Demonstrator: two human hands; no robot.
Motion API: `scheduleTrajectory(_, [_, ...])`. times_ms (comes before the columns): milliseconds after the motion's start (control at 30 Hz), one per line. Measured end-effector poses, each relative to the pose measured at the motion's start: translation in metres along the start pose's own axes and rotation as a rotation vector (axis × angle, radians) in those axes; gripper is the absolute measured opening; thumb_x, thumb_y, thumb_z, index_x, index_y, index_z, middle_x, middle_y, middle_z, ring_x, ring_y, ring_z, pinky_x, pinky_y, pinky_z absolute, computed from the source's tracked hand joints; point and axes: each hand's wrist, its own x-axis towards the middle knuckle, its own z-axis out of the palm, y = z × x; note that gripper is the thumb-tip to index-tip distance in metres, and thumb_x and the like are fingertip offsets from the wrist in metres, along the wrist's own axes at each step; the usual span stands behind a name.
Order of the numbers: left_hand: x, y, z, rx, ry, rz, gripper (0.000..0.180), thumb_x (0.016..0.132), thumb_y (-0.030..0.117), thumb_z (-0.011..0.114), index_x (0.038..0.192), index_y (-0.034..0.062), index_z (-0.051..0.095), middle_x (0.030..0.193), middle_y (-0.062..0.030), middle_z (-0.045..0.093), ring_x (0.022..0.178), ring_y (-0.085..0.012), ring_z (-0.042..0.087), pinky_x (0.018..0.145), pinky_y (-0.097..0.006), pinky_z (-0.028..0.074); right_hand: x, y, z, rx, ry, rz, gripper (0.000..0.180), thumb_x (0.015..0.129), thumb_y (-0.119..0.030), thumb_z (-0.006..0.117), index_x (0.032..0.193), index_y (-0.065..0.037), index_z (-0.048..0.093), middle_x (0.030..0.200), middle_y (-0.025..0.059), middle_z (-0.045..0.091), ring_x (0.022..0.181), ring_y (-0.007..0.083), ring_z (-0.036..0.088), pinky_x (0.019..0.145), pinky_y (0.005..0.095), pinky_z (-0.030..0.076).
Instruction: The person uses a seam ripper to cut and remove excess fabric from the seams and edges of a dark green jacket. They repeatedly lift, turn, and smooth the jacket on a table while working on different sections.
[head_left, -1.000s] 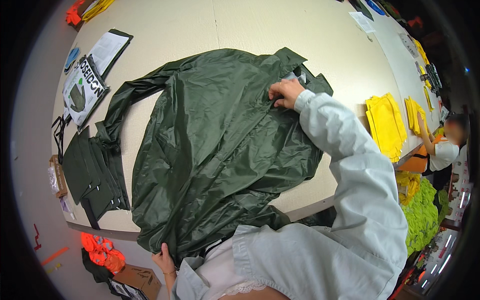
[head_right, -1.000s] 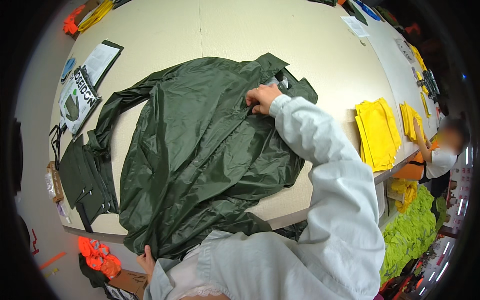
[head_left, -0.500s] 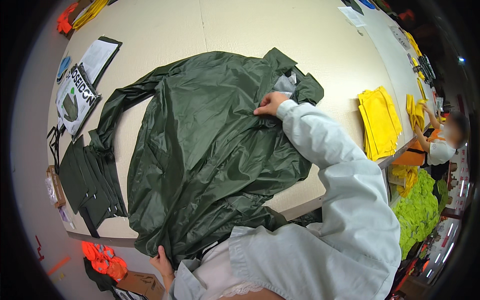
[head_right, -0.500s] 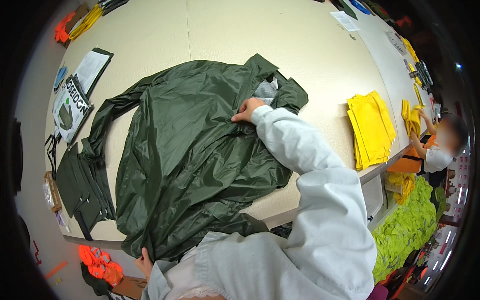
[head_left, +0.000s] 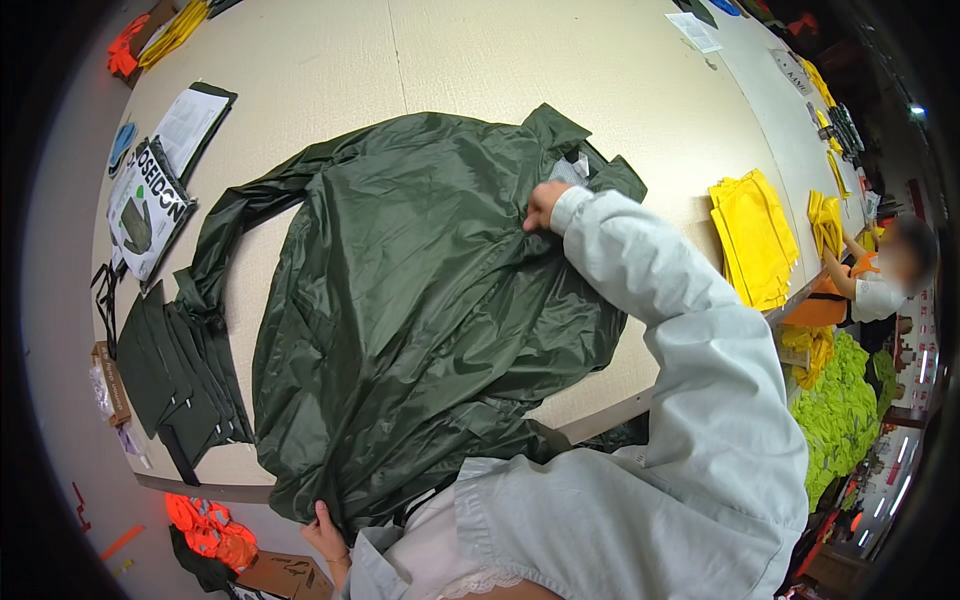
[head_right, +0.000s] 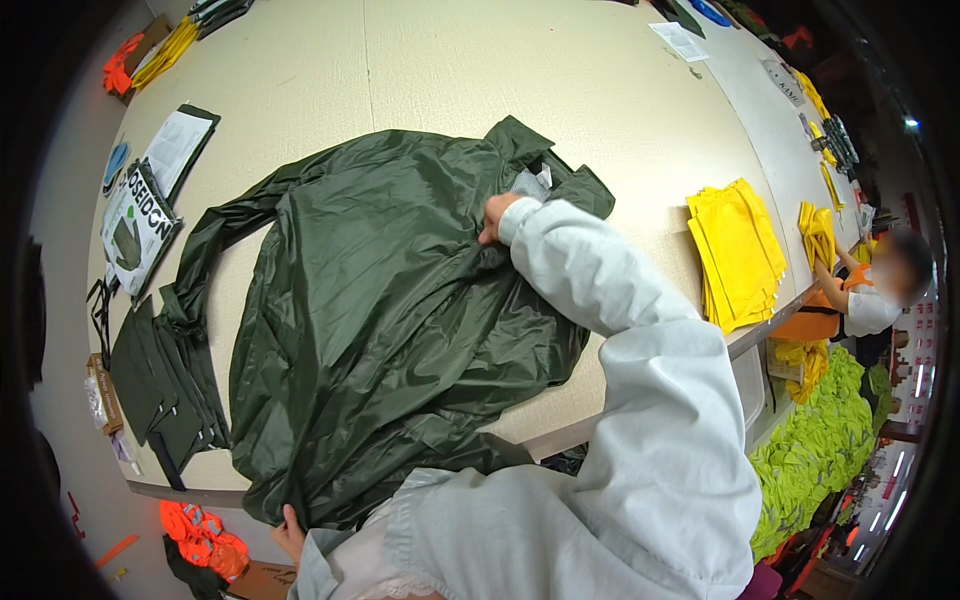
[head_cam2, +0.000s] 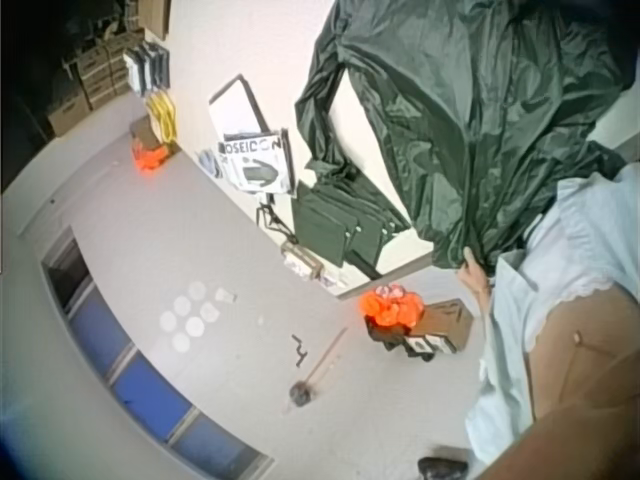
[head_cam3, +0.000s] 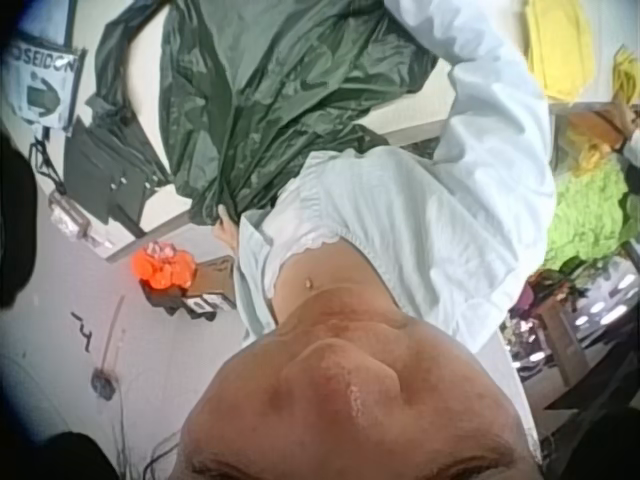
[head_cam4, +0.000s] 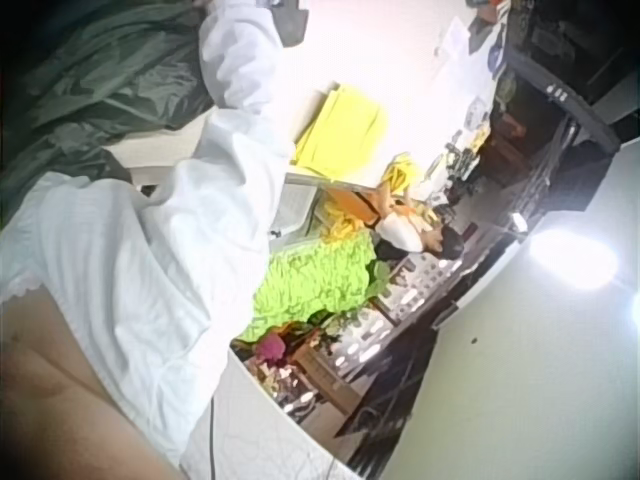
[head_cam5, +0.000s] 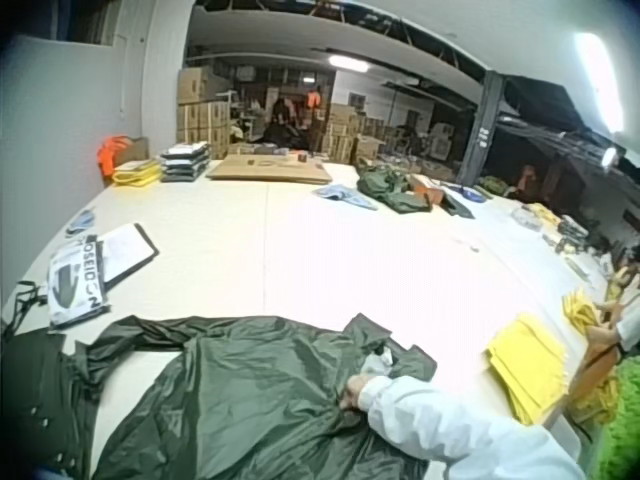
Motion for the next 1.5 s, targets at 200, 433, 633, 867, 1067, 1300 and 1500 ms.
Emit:
scheduleTrajectory(200, [-0.002, -0.015, -0.006, 0.136, 0.006, 0.013, 0.040, 0.090, 0.023, 0.060, 0.069, -0.0109, 0.054, 0.061, -0.0004, 0.053, 0.061, -0.0072, 0.041, 0.053, -0.026, 0.037, 0.016, 0.081, -0.069, -0.128, -0.046, 0.201, 0.027, 0.077, -0.036, 0.069, 0.093, -0.015, 0.070, 0.088, 0.0077, 0.068, 0.090, 0.0264, 0.064, 0.080, 0.0381, 0.048])
scheduleTrajectory(433, [0.013, -0.028, -0.022, 0.124, -0.275, -0.325, 0.039, 0.089, 0.035, 0.060, 0.074, -0.0013, 0.057, 0.056, -0.0029, 0.052, 0.057, -0.0097, 0.047, 0.050, -0.028, 0.041, 0.013, 0.094, -0.029, 1.026, 0.263, 0.377, 0.037, 0.077, -0.039, 0.072, 0.085, -0.004, 0.067, 0.081, 0.0083, 0.068, 0.070, 0.0187, 0.062, 0.061, 0.0309, 0.046])
scheduleTrajectory(633, [0.043, -0.020, -0.113, 0.485, -0.495, -0.665, 0.040, 0.087, 0.042, 0.058, 0.079, 0.0040, 0.064, 0.058, -0.0068, 0.061, 0.060, -0.0182, 0.062, 0.053, -0.032, 0.048, -0.010, 0.093, -0.038, 1.117, 0.122, 0.476, 0.046, 0.063, -0.052, 0.078, 0.069, -0.008, 0.066, 0.063, 0.0015, 0.057, 0.055, 0.0133, 0.044, 0.057, 0.0287, 0.038])
scheduleTrajectory(867, [0.045, 0.251, 0.026, 0.249, -0.074, 0.791, 0.009, 0.080, 0.000, 0.059, 0.089, -0.0011, 0.062, 0.090, -0.0136, 0.061, 0.084, -0.0283, 0.058, 0.078, -0.034, 0.045, -0.070, -0.002, -0.077, 0.718, 0.434, 0.019, 0.041, 0.076, -0.039, 0.072, 0.062, -0.002, 0.062, 0.054, -0.0017, 0.049, 0.052, 0.0079, 0.040, 0.051, 0.0265, 0.036])
scheduleTrajectory(1067, [0.002, 0.386, 0.185, -0.130, -0.284, 1.495, 0.049, 0.062, 0.027, 0.079, 0.101, 0.0044, 0.061, 0.098, -0.0091, 0.062, 0.087, -0.0276, 0.058, 0.075, -0.035, 0.048, -0.145, -0.077, -0.103, 1.251, 0.567, -0.135, 0.042, 0.081, -0.034, 0.070, 0.058, -0.001, 0.058, 0.055, -0.0065, 0.044, 0.054, 0.0041, 0.034, 0.049, 0.0232, 0.029])
scheduleTrajectory(1300, [0.010, 0.397, 0.234, -0.304, -0.129, 1.481, 0.024, 0.060, 0.003, 0.076, 0.079, 0.0070, 0.064, 0.075, -0.0060, 0.065, 0.066, -0.0225, 0.063, 0.059, -0.029, 0.049, -0.169, -0.107, -0.087, 1.446, 0.659, -0.254, 0.036, 0.085, -0.025, 0.067, 0.059, -0.003, 0.054, 0.056, -0.0078, 0.042, 0.056, 0.0030, 0.033, 0.049, 0.0213, 0.026])
scheduleTrajectory(1500, [0.013, 0.395, 0.227, -0.451, -0.097, 1.447, 0.021, 0.059, -0.002, 0.075, 0.072, 0.0053, 0.059, 0.074, -0.0052, 0.065, 0.065, -0.0192, 0.063, 0.056, -0.026, 0.048, -0.185, -0.121, -0.063, 1.213, 0.883, -0.291, 0.037, 0.085, -0.017, 0.066, 0.057, -0.001, 0.048, 0.052, -0.0066, 0.035, 0.054, 0.0030, 0.029, 0.046, 0.0229, 0.025])
